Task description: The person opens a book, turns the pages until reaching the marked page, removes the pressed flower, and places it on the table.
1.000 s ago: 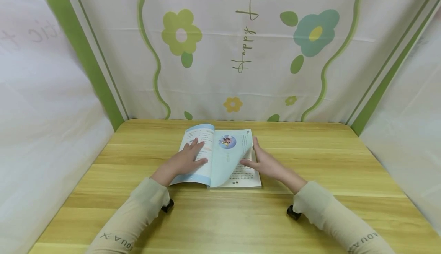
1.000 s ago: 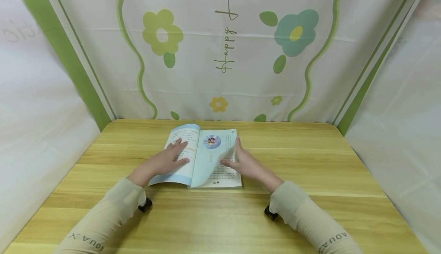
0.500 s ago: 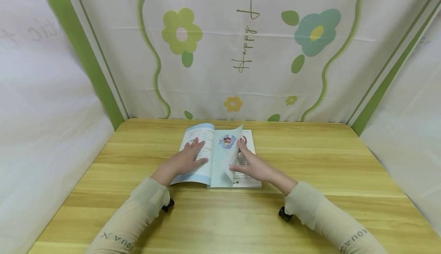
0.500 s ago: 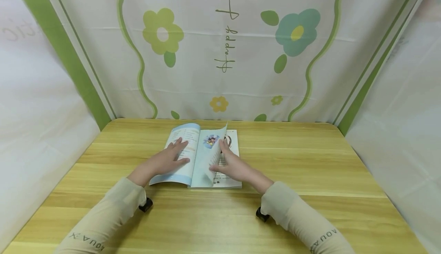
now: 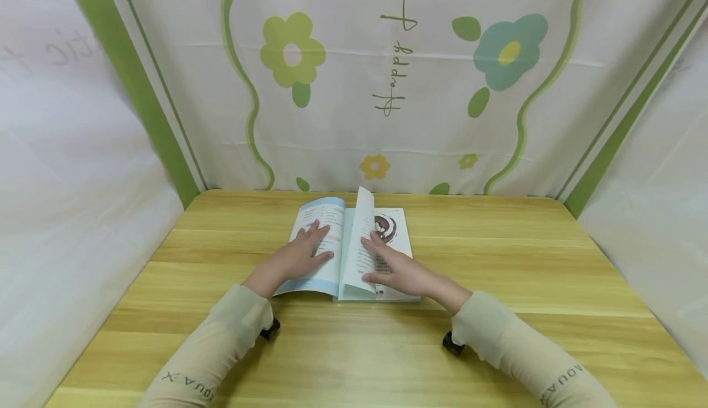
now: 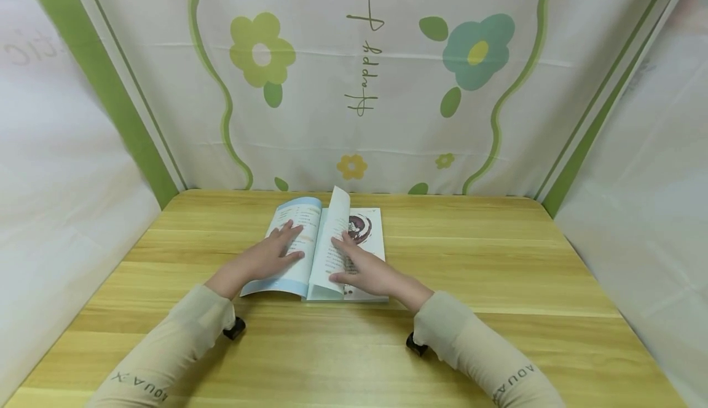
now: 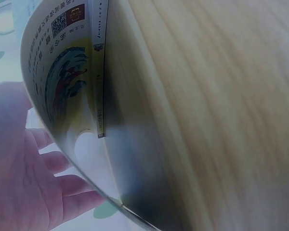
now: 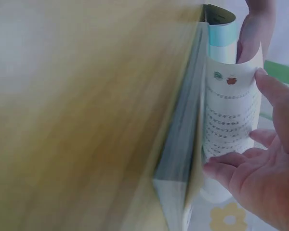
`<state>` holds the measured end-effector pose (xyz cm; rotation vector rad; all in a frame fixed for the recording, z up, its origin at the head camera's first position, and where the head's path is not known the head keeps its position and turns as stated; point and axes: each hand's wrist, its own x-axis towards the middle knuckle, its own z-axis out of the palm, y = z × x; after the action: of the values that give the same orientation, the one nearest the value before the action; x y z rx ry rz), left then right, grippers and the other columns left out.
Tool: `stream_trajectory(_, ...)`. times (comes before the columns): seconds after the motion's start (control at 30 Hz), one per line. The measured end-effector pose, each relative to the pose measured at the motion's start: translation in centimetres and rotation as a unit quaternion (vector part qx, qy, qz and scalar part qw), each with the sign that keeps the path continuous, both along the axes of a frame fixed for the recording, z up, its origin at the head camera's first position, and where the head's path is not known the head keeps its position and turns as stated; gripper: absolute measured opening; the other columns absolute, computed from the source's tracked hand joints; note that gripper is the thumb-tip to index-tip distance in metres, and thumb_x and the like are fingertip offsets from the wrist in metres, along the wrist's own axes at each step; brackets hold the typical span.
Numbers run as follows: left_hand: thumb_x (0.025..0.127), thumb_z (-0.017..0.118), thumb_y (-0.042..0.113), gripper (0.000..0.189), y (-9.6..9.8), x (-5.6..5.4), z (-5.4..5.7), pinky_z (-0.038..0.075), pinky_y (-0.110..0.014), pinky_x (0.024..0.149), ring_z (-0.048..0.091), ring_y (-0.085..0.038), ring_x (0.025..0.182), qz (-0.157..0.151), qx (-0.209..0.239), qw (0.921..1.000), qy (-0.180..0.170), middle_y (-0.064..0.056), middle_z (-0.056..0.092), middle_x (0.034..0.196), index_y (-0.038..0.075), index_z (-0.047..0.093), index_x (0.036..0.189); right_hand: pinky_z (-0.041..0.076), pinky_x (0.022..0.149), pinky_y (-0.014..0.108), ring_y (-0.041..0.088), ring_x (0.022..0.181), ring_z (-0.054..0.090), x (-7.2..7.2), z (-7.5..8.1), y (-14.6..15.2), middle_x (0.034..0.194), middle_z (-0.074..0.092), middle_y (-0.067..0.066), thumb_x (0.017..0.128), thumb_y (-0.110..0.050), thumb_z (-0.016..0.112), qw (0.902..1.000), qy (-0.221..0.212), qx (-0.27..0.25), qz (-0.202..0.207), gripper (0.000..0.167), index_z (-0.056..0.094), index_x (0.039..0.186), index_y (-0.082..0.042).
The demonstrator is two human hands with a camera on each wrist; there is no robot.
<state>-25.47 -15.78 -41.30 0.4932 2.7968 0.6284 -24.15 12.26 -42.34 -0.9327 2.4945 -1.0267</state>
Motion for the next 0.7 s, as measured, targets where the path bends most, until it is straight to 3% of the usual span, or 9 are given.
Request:
stream_trajectory(0.23,0.110,0.041,0.044,0.064,0.0,0.0,0.0,0.019,-0.066,0.117,0.009,-0.052,0.151,0.001,0.013,0.9999,0.003,-0.016,0.008,0.170,0.011,0.026,0.164,0.024,0.120,0.053,0.039,0.151,0.025,-0.1,0.5,-0.3,0.167,0.015,0.022,0.105,-0.024,0.061,0.9982,0.035,-0.006,0.049,0.062,0.037,0.156,0.001)
stream_trajectory(0.4,0.112,0.030,0.049,0.064,0.2,-0.1,-0.1,0.017,-0.065,0.118,0.009,-0.050,0.151,0.011,0.016,0.9998,0.001,-0.015,0.008,0.170,0.012,0.027,0.164,0.025,0.120,0.053,0.038,0.151,0.025,-0.1,0.6,-0.8,0.167,0.015,0.022,0.108,-0.020,0.055,0.9978,0.029,-0.009,0.059,0.056,0.037,0.156,0.003)
stream_trajectory(0.57,0.111,0.027,0.053,0.068,0.4,-0.2,-0.1,0.017,-0.062,0.119,0.013,-0.049,0.151,0.028,0.021,0.9994,0.007,-0.014,0.012,0.170,0.008,0.031,0.162,0.023,0.120,0.052,0.037,0.152,0.022,0.2,0.8,-1.3,0.168,0.013,0.020,0.109,-0.022,0.052,0.9975,0.031,0.001,0.064,0.058,0.034,0.158,0.002)
stream_trajectory(0.7,0.109,0.032,0.055,0.077,0.5,-0.1,-0.1,0.020,-0.058,0.120,0.019,-0.047,0.151,0.038,0.023,0.9988,0.019,-0.020,0.017,0.168,0.000,0.025,0.161,0.023,0.120,0.052,0.035,0.153,0.020,0.3,1.0,-1.7,0.168,0.014,0.018,0.109,-0.025,0.051,0.9969,0.033,0.006,0.071,0.058,0.034,0.158,0.001)
